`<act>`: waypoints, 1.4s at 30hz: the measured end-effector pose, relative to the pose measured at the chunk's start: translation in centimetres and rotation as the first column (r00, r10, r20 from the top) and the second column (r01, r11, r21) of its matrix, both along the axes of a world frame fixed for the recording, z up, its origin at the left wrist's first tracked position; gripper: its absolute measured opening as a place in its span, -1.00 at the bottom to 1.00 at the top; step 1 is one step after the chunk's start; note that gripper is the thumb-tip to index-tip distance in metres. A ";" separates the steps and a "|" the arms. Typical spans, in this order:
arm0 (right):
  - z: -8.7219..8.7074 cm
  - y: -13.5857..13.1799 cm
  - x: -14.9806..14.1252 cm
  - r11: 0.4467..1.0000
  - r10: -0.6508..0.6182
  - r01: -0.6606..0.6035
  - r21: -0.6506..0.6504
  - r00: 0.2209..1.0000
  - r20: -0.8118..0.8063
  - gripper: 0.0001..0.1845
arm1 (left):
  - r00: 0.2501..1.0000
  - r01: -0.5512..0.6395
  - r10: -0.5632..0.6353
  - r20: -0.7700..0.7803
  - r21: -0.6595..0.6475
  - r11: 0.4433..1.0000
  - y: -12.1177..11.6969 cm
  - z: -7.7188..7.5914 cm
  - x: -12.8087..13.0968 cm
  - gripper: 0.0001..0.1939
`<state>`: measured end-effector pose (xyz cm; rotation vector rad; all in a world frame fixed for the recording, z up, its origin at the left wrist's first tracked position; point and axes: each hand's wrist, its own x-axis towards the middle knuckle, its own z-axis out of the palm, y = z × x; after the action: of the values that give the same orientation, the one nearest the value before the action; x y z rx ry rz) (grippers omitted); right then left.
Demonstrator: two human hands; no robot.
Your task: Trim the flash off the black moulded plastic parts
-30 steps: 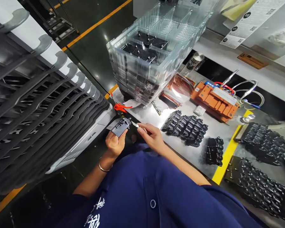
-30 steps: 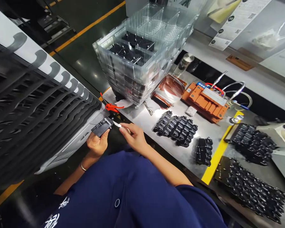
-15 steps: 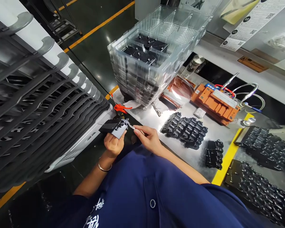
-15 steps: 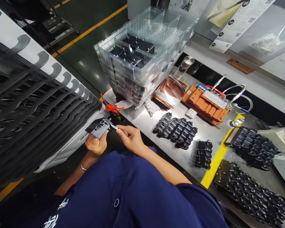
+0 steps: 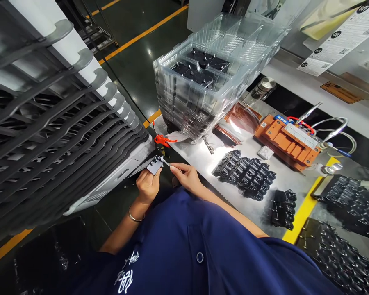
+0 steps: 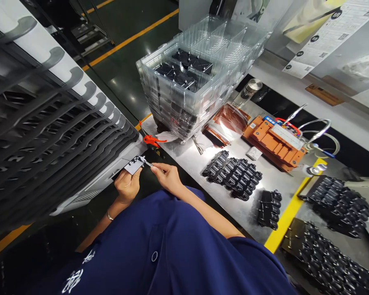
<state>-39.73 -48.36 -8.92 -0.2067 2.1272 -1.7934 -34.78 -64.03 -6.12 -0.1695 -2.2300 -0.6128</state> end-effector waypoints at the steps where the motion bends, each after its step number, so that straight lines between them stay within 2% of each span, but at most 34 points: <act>1: -0.9 0.1 -0.4 0.999 -0.001 0.001 0.051 1.000 0.009 -0.55 | 1.000 -0.008 0.008 -0.022 0.003 1.000 -0.1 0.2 0.3 -0.93; 5: -5.4 2.4 -2.5 0.948 -0.024 -0.004 0.317 0.996 0.082 -0.50 | 0.980 -0.104 0.123 -0.156 0.122 0.987 -0.2 1.7 1.4 -0.97; 8: -7.9 4.3 -3.8 0.909 0.033 -0.079 0.409 0.993 0.117 -0.57 | 0.981 -0.147 0.172 -0.085 0.249 0.957 -0.2 2.8 1.5 -0.93; 12: -9.3 5.5 -5.3 0.824 0.030 -0.074 0.561 0.996 0.087 -0.66 | 0.994 -0.106 0.111 0.007 0.362 0.926 0.0 3.4 1.0 -0.84; 15: -9.8 6.0 -6.5 0.763 -0.006 -0.025 0.646 0.999 0.046 -0.63 | 0.988 -0.154 0.130 0.087 0.413 0.897 0.4 3.4 0.8 -0.72; 18: -9.9 6.3 -7.4 0.727 -0.025 0.002 0.686 0.999 0.023 -0.62 | 0.984 -0.164 0.115 0.136 0.443 0.881 1.3 3.5 0.9 -0.71; 21: -9.0 6.6 -7.3 0.721 -0.040 0.047 0.691 0.999 -0.026 -0.58 | 0.984 -0.134 0.058 0.169 0.482 0.866 2.4 3.4 1.1 -0.75; 22: -8.3 6.7 -7.0 0.739 -0.036 0.054 0.671 0.998 -0.042 -0.56 | 0.980 -0.135 0.039 0.196 0.502 0.854 2.9 3.4 1.2 -0.76; 23: -7.5 7.0 -6.6 0.787 -0.016 0.040 0.615 0.999 -0.045 -0.54 | 0.974 -0.143 0.023 0.227 0.529 0.837 3.4 3.2 1.2 -0.76; 25: -5.5 7.9 -5.5 0.926 0.087 -0.070 0.371 0.996 -0.029 -0.50 | 0.957 -0.167 -0.013 0.288 0.592 0.788 4.5 2.9 1.2 -0.73; 26: -4.3 8.5 -4.8 0.967 0.158 -0.147 0.208 0.987 -0.036 -0.45 | 0.948 -0.175 -0.041 0.315 0.625 0.761 5.3 2.7 1.1 -0.71; 28: -2.0 10.1 -3.1 0.961 0.270 -0.275 -0.037 0.957 -0.103 -0.30 | 0.928 -0.179 -0.114 0.355 0.691 0.700 7.0 2.4 0.9 -0.67; 29: -1.0 11.0 -2.1 0.948 0.297 -0.310 -0.068 0.943 -0.150 -0.24 | 0.916 -0.174 -0.159 0.368 0.723 0.669 8.1 2.3 0.8 -0.66; 30: -0.1 11.8 -1.2 0.946 0.304 -0.320 -0.056 0.933 -0.194 -0.23 | 0.903 -0.165 -0.209 0.374 0.754 0.636 9.2 2.3 0.6 -0.64; 32: 1.0 13.8 0.7 0.953 0.296 -0.304 0.008 0.921 -0.254 -0.37 | 0.876 -0.136 -0.312 0.367 0.810 0.571 11.6 2.4 0.3 -0.62; 34: 1.4 16.6 2.2 0.969 0.246 -0.237 0.067 0.923 -0.295 -0.52 | 0.828 -0.106 -0.416 0.376 0.834 0.542 14.1 2.6 -0.3 -0.60; 35: 1.3 18.5 2.9 0.981 0.192 -0.171 0.093 0.932 -0.309 -0.56 | 0.786 -0.090 -0.471 0.401 0.828 0.553 15.3 2.6 -0.7 -0.60; 37: 1.1 23.5 4.4 0.987 -0.003 0.054 0.148 0.946 -0.325 -0.57 | 0.674 -0.034 -0.564 0.477 0.782 0.622 17.6 2.2 -1.7 -0.59; 38: 0.9 26.5 5.3 0.961 -0.141 0.207 0.181 0.936 -0.324 -0.57 | 0.616 0.014 -0.592 0.519 0.744 0.668 18.6 1.7 -2.2 -0.59; 39: 0.7 29.7 6.4 0.902 -0.292 0.369 0.223 0.903 -0.315 -0.57 | 0.568 0.073 -0.605 0.558 0.698 0.712 19.7 1.0 -2.7 -0.58; 40: 0.5 33.0 7.6 0.805 -0.441 0.522 0.280 0.844 -0.306 -0.57 | 0.533 0.134 -0.605 0.592 0.647 0.751 20.7 0.1 -3.3 -0.58; 41: 0.3 36.1 8.9 0.673 -0.575 0.649 0.354 0.761 -0.300 -0.57 | 0.509 0.190 -0.594 0.623 0.592 0.783 21.6 -1.0 -3.8 -0.57; 42: 0.0 39.0 10.2 0.518 -0.683 0.731 0.445 0.666 -0.300 -0.56 | 0.491 0.231 -0.572 0.658 0.534 0.813 22.5 -2.2 -4.4 -0.57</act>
<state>-29.49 -9.38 -8.96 0.8922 2.9412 -1.3993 -39.18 -41.52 -8.35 -0.2761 -2.8809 -1.6723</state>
